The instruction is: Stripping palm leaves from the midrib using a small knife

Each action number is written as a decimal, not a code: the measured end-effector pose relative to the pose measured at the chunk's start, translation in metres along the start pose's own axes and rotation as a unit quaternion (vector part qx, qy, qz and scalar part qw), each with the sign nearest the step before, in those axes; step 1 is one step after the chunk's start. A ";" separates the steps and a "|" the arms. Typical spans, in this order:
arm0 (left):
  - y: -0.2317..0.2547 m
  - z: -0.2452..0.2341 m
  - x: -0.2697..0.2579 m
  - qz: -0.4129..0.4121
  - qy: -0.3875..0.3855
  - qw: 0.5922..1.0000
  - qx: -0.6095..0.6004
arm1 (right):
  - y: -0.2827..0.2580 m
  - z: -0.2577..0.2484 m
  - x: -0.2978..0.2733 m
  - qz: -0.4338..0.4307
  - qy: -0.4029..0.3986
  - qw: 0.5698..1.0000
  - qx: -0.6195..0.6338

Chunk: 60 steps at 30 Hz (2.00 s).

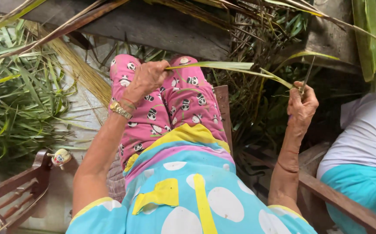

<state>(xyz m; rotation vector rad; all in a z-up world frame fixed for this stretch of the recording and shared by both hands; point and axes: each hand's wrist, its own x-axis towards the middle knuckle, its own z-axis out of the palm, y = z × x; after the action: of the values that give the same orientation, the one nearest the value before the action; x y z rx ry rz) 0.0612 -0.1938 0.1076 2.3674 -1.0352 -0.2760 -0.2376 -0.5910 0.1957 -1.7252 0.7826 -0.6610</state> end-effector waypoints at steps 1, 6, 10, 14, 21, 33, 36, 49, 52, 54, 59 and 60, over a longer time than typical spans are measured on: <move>0.020 -0.013 -0.004 -0.003 -0.039 0.998 -0.045 | 0.006 -0.006 0.000 -0.019 0.004 1.000 0.009; 0.066 -0.010 -0.012 0.023 -0.122 0.977 -0.173 | 0.007 -0.006 -0.023 -0.105 0.000 0.994 0.006; 0.076 0.040 -0.012 0.027 -0.130 0.952 -0.276 | -0.060 0.035 -0.061 -0.190 0.029 0.975 -0.111; 0.106 0.050 -0.010 -0.025 -0.118 0.911 -0.394 | -0.104 0.072 -0.090 -0.227 -0.107 0.932 -0.261; 0.153 0.048 -0.002 -0.069 -0.087 0.916 -0.386 | -0.064 0.074 -0.106 -0.291 -0.118 0.857 -0.408; 0.176 0.049 -0.003 -0.074 -0.044 0.961 -0.263 | -0.058 0.063 -0.109 -0.307 -0.120 0.822 -0.464; 0.185 0.041 -0.005 -0.081 -0.034 0.964 -0.251 | -0.056 0.064 -0.108 -0.316 -0.116 0.807 -0.484; 0.213 0.082 -0.007 -0.130 0.023 0.987 -0.091 | -0.051 0.077 -0.094 -0.353 -0.101 0.792 -0.487; 0.225 0.084 -0.013 -0.121 0.030 0.989 -0.081 | -0.046 0.081 -0.081 -0.342 -0.089 0.796 -0.491; 0.233 0.072 -0.020 -0.096 0.026 0.990 -0.098 | -0.042 0.081 -0.069 -0.325 -0.079 0.802 -0.495; 0.242 0.012 -0.046 -0.004 -0.011 0.997 -0.071 | -0.004 0.044 -0.017 -0.245 0.011 0.852 -0.463; 0.237 0.005 -0.050 0.010 -0.015 0.997 -0.079 | 0.003 0.035 -0.009 -0.240 0.022 0.847 -0.474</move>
<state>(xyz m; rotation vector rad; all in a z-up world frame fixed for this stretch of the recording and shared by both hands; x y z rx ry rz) -0.1216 -0.2926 0.2323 2.2168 -1.0117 -0.3736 -0.2175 -0.5637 0.1831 -2.8881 0.7616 -0.6898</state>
